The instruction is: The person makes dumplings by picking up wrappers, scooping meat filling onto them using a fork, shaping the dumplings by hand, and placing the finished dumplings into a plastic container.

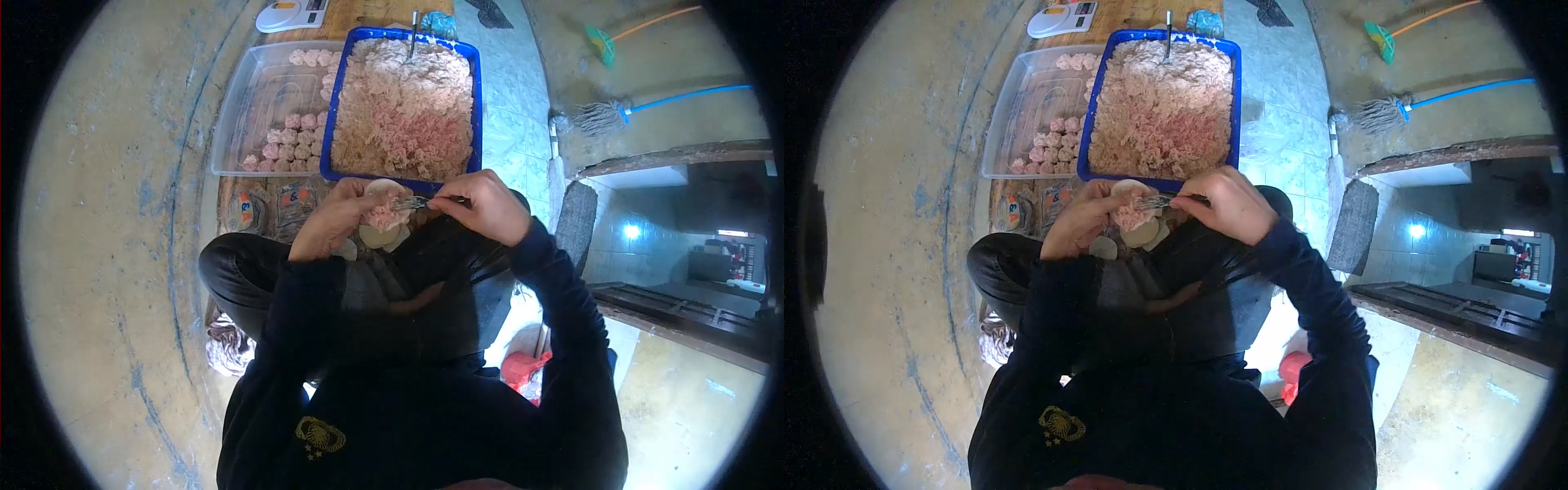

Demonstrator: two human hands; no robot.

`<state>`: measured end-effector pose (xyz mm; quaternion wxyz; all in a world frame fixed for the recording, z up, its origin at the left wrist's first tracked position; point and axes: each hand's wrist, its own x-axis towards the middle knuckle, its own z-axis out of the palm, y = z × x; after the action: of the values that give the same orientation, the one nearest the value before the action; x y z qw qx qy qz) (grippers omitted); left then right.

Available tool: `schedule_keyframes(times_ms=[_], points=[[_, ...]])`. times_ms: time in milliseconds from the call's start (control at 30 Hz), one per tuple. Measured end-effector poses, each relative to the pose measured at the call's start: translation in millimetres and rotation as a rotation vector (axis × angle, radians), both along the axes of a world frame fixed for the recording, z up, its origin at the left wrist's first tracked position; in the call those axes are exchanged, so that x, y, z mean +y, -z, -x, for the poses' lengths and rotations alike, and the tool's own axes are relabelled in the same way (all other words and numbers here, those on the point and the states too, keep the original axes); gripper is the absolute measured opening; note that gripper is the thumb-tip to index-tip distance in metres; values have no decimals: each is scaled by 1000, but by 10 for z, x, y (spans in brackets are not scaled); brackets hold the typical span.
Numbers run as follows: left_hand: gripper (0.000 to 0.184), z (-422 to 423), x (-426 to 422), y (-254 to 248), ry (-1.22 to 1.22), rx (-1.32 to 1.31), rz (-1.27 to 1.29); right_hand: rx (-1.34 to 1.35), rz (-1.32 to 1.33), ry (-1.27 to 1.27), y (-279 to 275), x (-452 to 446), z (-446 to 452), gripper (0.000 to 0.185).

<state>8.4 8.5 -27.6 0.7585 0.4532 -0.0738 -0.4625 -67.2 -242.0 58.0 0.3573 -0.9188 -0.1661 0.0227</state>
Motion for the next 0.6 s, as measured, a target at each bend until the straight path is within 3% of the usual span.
schedule_keyframes(times_ms=[167, 267, 300, 333, 400, 467, 533, 600], points=[[26, -57, 10, 3, 265, -92, -92, 27, 203, -227, -308, -90, -200, 13], [28, -72, 41, 123, 78, -80, 23, -30, 269, -22, -549, -149, -140, 12], [31, -54, 3, 95, -111, 26, 37, 45, 76, 153, -550, -86, -52, 13], [36, -34, -44, 73, -296, 133, 52, 43, 79, 143, -486, 5, 46, 13], [36, 36, -155, 128, -331, 184, 132, -33, -201, 243, -161, 231, 197, 13], [36, 87, -256, 139, -351, 239, 203, 12, -276, 311, 347, 404, 234, 16], [34, 162, -236, 98, -445, 324, 204, 90, -303, 335, 373, 446, 249, 19], [33, 133, -218, 183, -455, 292, 191, 96, -94, 272, 186, 412, 253, 18]])
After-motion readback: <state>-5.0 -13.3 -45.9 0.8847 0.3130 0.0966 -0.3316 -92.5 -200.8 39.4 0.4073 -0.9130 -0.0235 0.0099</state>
